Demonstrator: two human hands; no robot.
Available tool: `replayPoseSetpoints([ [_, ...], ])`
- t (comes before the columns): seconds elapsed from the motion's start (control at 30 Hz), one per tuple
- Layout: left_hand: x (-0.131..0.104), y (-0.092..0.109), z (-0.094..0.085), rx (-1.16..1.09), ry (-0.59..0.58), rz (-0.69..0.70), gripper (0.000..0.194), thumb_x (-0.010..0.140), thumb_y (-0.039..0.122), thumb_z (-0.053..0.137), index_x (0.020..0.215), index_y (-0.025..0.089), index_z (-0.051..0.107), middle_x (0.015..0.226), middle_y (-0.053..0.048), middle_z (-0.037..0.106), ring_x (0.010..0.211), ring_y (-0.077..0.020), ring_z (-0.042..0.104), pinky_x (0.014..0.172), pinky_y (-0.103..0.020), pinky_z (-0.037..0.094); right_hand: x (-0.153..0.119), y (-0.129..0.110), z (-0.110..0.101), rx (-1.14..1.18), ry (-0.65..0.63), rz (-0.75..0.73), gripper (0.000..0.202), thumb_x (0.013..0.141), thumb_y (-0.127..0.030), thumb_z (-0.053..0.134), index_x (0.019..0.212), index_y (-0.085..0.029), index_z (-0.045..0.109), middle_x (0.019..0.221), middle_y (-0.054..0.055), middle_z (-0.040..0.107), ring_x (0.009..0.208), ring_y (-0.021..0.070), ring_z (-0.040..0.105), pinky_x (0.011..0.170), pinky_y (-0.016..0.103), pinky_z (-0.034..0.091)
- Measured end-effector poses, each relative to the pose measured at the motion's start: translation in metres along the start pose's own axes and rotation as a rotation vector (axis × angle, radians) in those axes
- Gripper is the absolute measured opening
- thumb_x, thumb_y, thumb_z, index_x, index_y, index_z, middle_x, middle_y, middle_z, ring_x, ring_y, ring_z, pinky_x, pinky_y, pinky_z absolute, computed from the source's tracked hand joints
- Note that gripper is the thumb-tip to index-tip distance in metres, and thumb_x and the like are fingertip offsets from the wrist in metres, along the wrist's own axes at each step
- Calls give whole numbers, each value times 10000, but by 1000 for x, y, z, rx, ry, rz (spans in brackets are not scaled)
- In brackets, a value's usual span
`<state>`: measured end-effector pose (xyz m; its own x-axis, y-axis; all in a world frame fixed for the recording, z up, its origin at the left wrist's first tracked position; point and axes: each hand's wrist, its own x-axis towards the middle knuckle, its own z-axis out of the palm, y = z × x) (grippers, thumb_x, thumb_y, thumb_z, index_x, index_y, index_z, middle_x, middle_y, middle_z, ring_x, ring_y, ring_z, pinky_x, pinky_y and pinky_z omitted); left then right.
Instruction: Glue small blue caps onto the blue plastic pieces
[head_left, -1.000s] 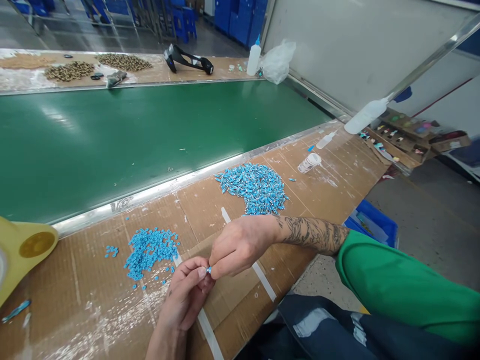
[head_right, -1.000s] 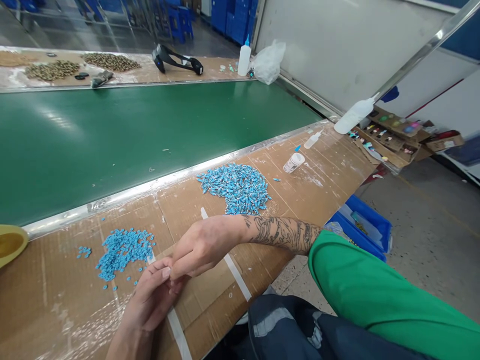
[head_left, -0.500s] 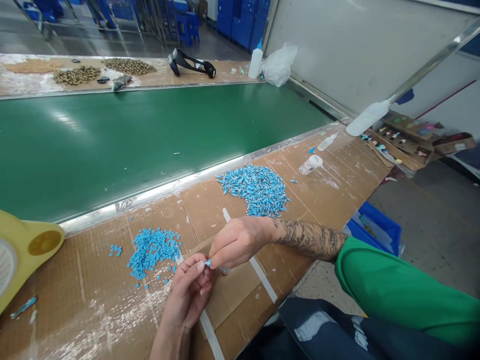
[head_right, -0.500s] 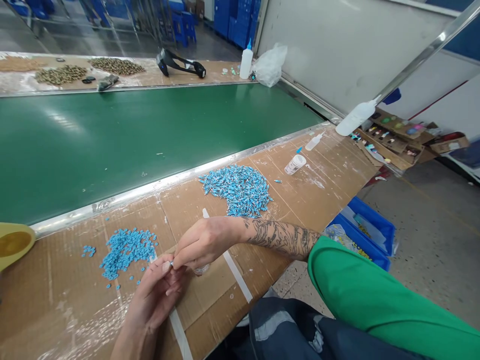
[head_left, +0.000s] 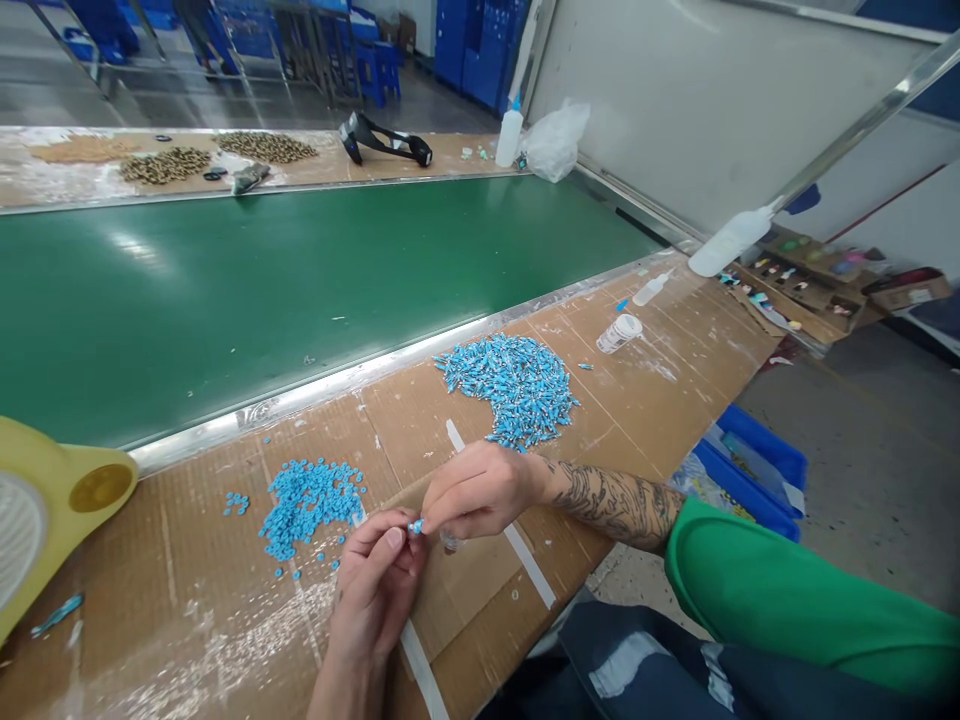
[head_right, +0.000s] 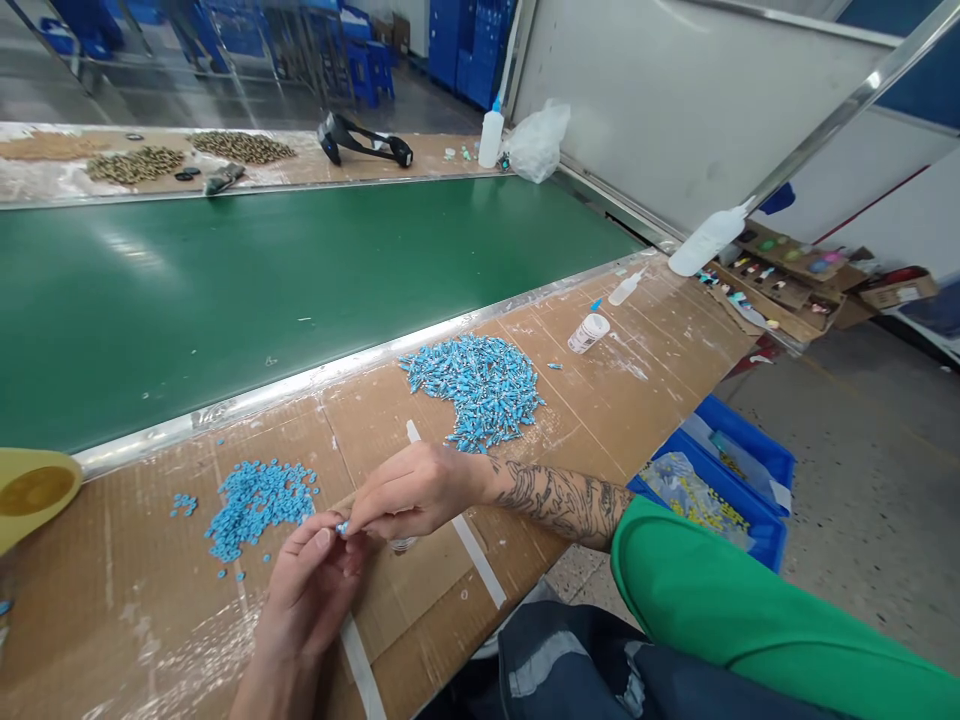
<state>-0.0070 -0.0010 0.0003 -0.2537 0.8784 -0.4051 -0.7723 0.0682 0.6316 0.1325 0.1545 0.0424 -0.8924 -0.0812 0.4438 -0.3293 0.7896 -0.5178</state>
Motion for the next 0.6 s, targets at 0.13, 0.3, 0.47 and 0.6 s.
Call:
replayPoseSetpoints([
  [0.13, 0, -2, -1, 6, 4, 50, 226, 605, 285, 864, 772, 181, 753, 772, -39, 696, 563, -97, 569, 490, -201, 452, -5, -2, 6, -3, -9, 53, 176, 926, -219, 564, 1015, -125, 683, 956, 80, 727, 967, 90, 663, 882, 183, 501],
  [0.3, -2, 1, 1, 69, -67, 161, 326, 623, 316, 855, 912, 197, 764, 713, -40, 679, 560, -117, 569, 515, -228, 447, -4, -1, 11, -48, -37, 112, 179, 923, -234, 595, 1042, -145, 696, 915, 83, 706, 953, 119, 630, 887, 233, 472],
  [0.47, -3, 0, 4, 201, -62, 247, 251, 607, 309, 869, 806, 206, 757, 561, 1, 632, 483, -94, 536, 519, -213, 443, 2, -3, 15, -110, -18, 91, 222, 940, -284, 571, 1061, -164, 713, 736, 44, 631, 772, 132, 557, 789, 253, 454],
  [0.6, -25, 6, -8, 446, 170, 351, 231, 615, 290, 865, 791, 207, 740, 748, -22, 725, 623, -128, 620, 597, -208, 499, -4, -7, 9, -126, 46, 92, 337, 964, -343, 513, 1199, -145, 650, 776, 37, 616, 788, 133, 538, 795, 248, 457],
])
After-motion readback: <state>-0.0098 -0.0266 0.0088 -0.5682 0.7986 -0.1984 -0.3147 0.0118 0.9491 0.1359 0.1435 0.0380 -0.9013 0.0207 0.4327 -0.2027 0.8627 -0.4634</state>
